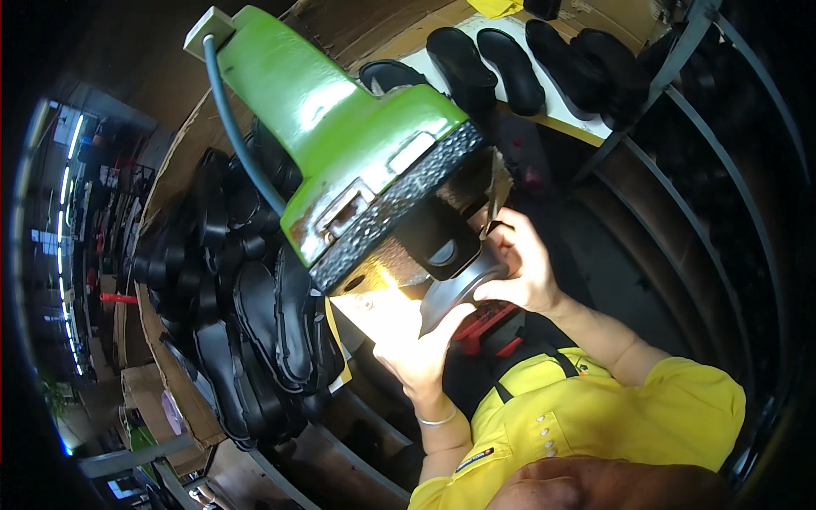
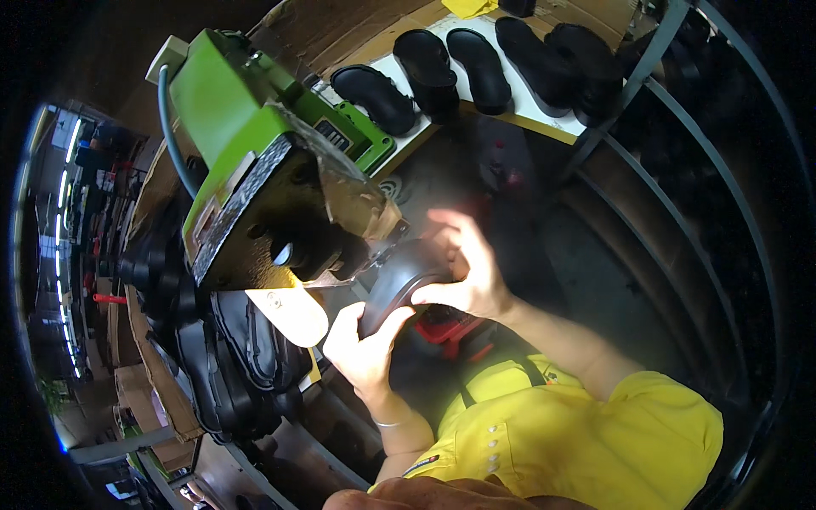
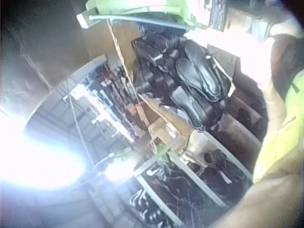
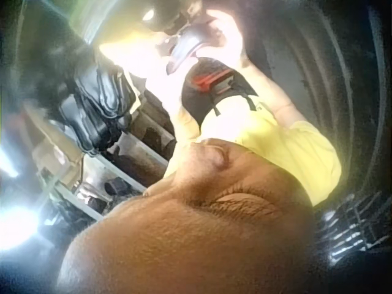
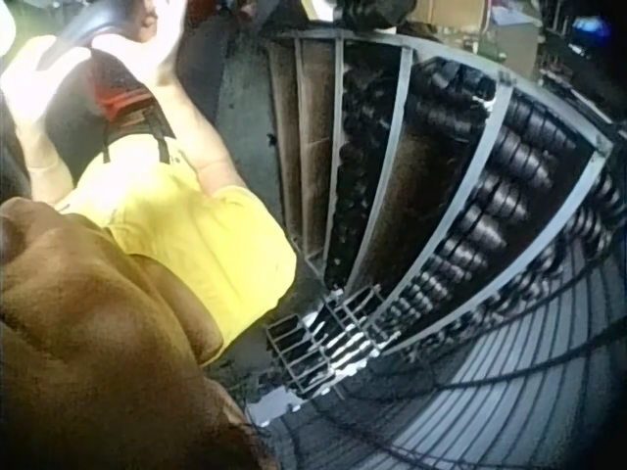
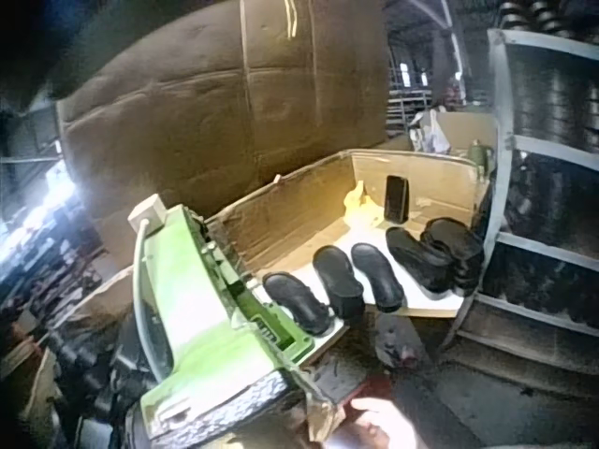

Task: The recorder is seen using a industrial shoe machine to manufacture shoes

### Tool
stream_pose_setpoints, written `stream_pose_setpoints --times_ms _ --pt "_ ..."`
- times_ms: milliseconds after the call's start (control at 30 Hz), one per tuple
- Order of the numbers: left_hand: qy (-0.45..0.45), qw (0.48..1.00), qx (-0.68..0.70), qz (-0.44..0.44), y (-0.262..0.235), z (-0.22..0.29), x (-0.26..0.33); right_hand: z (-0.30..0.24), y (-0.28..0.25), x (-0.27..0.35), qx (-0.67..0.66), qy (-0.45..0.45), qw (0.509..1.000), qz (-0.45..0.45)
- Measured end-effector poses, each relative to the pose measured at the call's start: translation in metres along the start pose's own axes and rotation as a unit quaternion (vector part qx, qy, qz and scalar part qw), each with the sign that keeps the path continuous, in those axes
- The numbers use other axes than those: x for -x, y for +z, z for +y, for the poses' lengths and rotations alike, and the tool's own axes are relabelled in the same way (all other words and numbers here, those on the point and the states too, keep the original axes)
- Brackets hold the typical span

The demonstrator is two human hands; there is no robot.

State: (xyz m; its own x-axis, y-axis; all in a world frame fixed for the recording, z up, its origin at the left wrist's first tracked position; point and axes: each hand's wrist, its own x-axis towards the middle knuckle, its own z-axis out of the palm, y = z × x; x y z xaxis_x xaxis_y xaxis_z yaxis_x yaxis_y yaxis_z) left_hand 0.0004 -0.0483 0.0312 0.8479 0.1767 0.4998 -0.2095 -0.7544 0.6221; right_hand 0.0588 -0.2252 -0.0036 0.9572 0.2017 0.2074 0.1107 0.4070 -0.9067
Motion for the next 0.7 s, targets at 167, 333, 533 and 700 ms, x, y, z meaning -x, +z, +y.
stream_pose_setpoints --times_ms 167,333,533,700 --pt "0.015 0.998 -0.042 -0.053 0.0 -0.007 -0.013 0.0 0.002 -0.001 -0.049 0.014 0.998 0.043" --pt "-0.038 0.997 -0.032 -0.053 -0.007 -0.003 -0.002 0.006 0.004 0.0 0.006 0.025 1.0 -0.009" --pt "-0.133 0.986 0.088 0.046 0.02 -0.027 0.049 0.007 0.009 0.003 0.047 0.009 0.998 -0.037" --pt "-0.049 0.998 0.047 -0.016 0.013 -0.012 0.014 0.004 -0.006 0.006 -0.008 -0.003 1.0 0.004"
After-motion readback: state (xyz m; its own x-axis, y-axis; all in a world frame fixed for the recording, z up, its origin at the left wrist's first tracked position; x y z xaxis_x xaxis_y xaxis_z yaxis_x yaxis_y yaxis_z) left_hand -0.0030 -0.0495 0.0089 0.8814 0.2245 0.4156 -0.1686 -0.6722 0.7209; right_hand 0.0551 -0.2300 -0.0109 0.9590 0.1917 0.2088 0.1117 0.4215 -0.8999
